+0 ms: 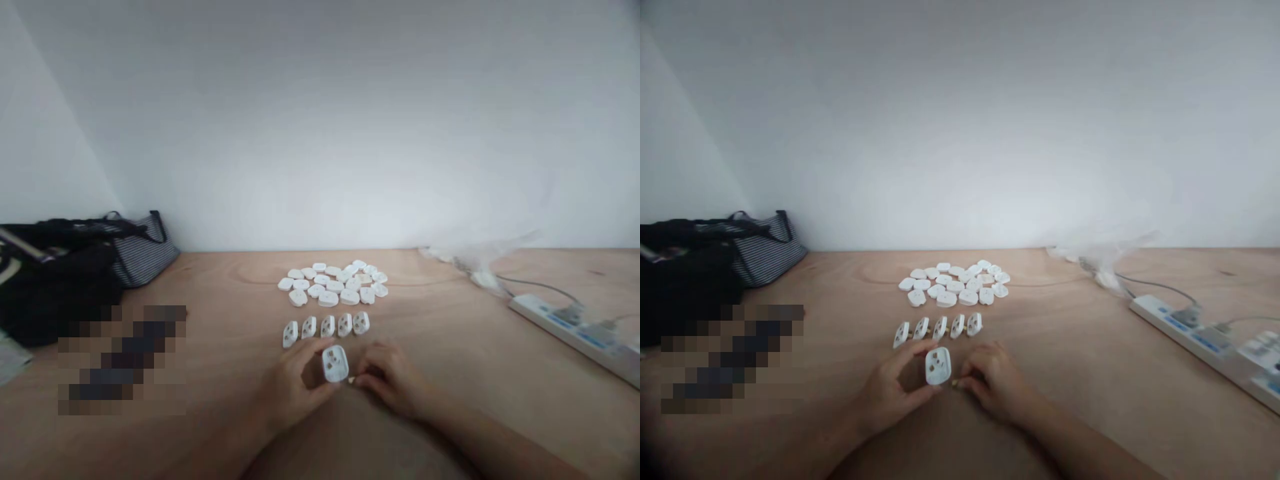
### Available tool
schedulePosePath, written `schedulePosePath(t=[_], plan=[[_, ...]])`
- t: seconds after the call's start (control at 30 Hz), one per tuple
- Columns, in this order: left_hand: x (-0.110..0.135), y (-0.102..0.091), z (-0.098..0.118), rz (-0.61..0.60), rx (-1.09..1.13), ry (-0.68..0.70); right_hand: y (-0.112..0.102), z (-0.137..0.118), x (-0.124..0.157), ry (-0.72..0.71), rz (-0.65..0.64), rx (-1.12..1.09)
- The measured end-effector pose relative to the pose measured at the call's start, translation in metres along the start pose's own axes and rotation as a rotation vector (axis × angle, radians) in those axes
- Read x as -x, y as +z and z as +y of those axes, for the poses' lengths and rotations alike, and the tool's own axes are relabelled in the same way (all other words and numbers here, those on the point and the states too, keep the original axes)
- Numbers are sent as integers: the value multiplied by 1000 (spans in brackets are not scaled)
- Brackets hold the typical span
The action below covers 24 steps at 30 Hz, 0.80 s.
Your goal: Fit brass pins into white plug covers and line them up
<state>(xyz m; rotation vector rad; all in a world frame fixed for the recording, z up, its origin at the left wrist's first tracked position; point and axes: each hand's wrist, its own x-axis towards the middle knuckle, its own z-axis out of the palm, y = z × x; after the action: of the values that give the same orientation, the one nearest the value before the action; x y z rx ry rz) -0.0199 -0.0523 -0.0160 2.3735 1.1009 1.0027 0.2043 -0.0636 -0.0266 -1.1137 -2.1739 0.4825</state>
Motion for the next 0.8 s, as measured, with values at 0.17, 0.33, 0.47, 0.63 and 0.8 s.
schedulePosePath(t=[0.17, 0.33, 0.47, 0.63, 0.8], plan=[[-1, -1, 4, -18, 4, 33, -7, 6, -1, 131, 158, -176], [-2, -1, 7, -42, 36, 33, -6, -1, -2, 80, 237, -309], [-2, 0, 8, -46, 44, 45, -5, -11, -3, -113, 178, -278], [-2, 0, 9, -45, 33, 53, -3, -13, -3, -233, 162, -93], [-1, -1, 10, -56, 14, 42, 0, -12, -4, -262, 194, 4]])
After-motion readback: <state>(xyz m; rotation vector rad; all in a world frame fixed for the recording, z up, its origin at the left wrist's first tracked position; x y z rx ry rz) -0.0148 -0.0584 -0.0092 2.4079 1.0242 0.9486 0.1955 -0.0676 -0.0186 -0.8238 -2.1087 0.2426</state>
